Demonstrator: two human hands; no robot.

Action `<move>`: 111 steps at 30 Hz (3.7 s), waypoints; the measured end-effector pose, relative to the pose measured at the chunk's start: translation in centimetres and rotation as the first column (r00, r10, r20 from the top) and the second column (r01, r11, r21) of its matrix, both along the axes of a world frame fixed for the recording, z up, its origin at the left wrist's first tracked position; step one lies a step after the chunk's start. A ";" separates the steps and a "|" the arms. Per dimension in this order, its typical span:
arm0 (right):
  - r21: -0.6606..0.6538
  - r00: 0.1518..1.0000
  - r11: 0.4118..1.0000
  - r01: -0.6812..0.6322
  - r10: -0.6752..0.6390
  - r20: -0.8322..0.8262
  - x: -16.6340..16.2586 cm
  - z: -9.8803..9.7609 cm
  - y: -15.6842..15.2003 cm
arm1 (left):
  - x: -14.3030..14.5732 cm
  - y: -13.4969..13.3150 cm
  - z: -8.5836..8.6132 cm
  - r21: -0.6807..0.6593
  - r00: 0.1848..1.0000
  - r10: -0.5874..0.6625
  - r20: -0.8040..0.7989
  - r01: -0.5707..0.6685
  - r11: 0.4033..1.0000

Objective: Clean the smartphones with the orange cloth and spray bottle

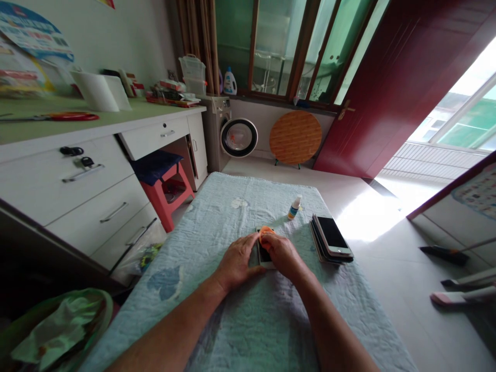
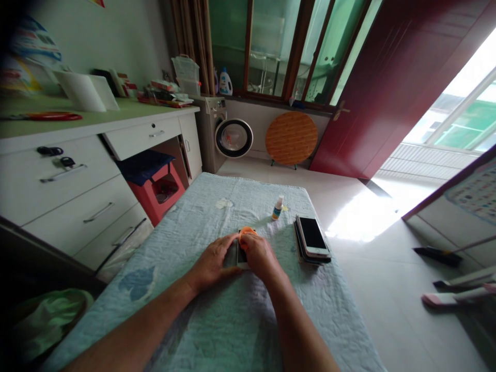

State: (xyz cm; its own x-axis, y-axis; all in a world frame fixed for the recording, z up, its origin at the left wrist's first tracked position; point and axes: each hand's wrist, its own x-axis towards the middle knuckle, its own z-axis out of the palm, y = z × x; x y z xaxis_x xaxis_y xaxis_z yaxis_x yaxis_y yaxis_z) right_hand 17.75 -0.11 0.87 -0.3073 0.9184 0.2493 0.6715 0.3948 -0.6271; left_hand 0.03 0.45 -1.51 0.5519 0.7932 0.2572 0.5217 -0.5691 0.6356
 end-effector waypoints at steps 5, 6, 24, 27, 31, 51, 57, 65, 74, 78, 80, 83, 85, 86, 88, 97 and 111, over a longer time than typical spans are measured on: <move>-0.120 0.995 0.988 -0.093 0.095 0.016 0.3 1.9 -1.7 | 0.0 0.0 0.0 0.018 1.000 -0.013 -0.021 0.014 1.000; -0.145 0.993 0.983 -0.112 0.117 0.025 0.4 2.2 -1.9 | 0.0 0.0 0.1 0.020 0.999 -0.015 -0.032 0.015 1.000; -0.303 0.984 0.947 -0.105 0.143 0.103 1.4 3.8 -2.6 | -0.1 0.4 0.3 0.002 0.999 -0.012 -0.051 0.012 1.000; -0.349 0.988 0.934 -0.081 0.122 0.096 2.2 4.1 -2.6 | -0.2 0.4 0.3 -0.006 0.998 -0.013 -0.057 0.013 1.000; -0.343 0.987 0.935 -0.084 0.126 0.101 2.1 4.1 -2.6 | -0.2 0.4 0.2 0.001 0.998 -0.011 -0.068 0.011 1.000; -0.364 0.986 0.932 -0.007 0.066 0.150 2.6 2.9 -2.1 | 0.0 0.2 0.6 0.000 0.991 -0.006 -0.134 0.006 1.000; -0.161 0.979 0.983 0.088 -0.056 0.196 1.8 1.8 -1.0 | -0.1 0.2 0.5 0.000 0.992 -0.012 -0.123 0.012 1.000; 0.031 0.967 0.969 0.244 -0.245 0.072 1.5 -1.2 1.4 | 0.1 0.1 0.7 -0.004 0.992 0.003 -0.124 -0.003 1.000; 0.094 0.963 0.961 0.261 -0.266 0.043 1.4 -2.5 2.6 | 0.2 0.0 1.0 -0.013 0.991 0.010 -0.131 -0.012 1.000; 0.065 0.958 0.965 0.255 -0.261 0.117 1.5 -2.9 3.0 | 0.2 0.0 0.9 -0.016 0.991 0.008 -0.130 -0.010 1.000; 0.051 0.959 0.970 0.238 -0.243 0.148 1.5 -2.9 3.1 | 0.2 0.1 0.8 -0.016 0.992 0.008 -0.127 -0.010 1.000; 0.043 0.961 0.979 0.202 -0.206 0.184 1.3 -2.8 3.0 | 0.2 0.1 0.7 -0.014 0.994 0.008 -0.112 -0.010 1.000; 0.040 0.965 0.983 0.178 -0.183 0.189 1.0 -2.7 2.8 | 0.2 0.1 0.8 -0.010 0.996 0.000 -0.094 0.000 1.000; 0.038 0.969 0.986 0.164 -0.168 0.184 0.8 -2.6 2.7 | 0.2 0.1 0.8 -0.007 0.996 -0.008 -0.085 0.007 1.000; 0.029 0.976 0.991 0.134 -0.136 0.169 0.5 -2.5 2.5 | 0.2 0.0 0.9 -0.002 0.997 -0.023 -0.069 0.023 1.000; 0.014 0.977 0.986 0.166 -0.167 0.134 1.2 -2.5 2.6 | 0.1 0.1 0.8 -0.005 0.994 -0.026 -0.103 0.025 1.000; 0.045 0.938 0.970 0.240 -0.244 0.247 0.9 -1.8 4.3 | -0.2 0.3 1.0 0.008 0.993 -0.052 -0.110 0.054 0.999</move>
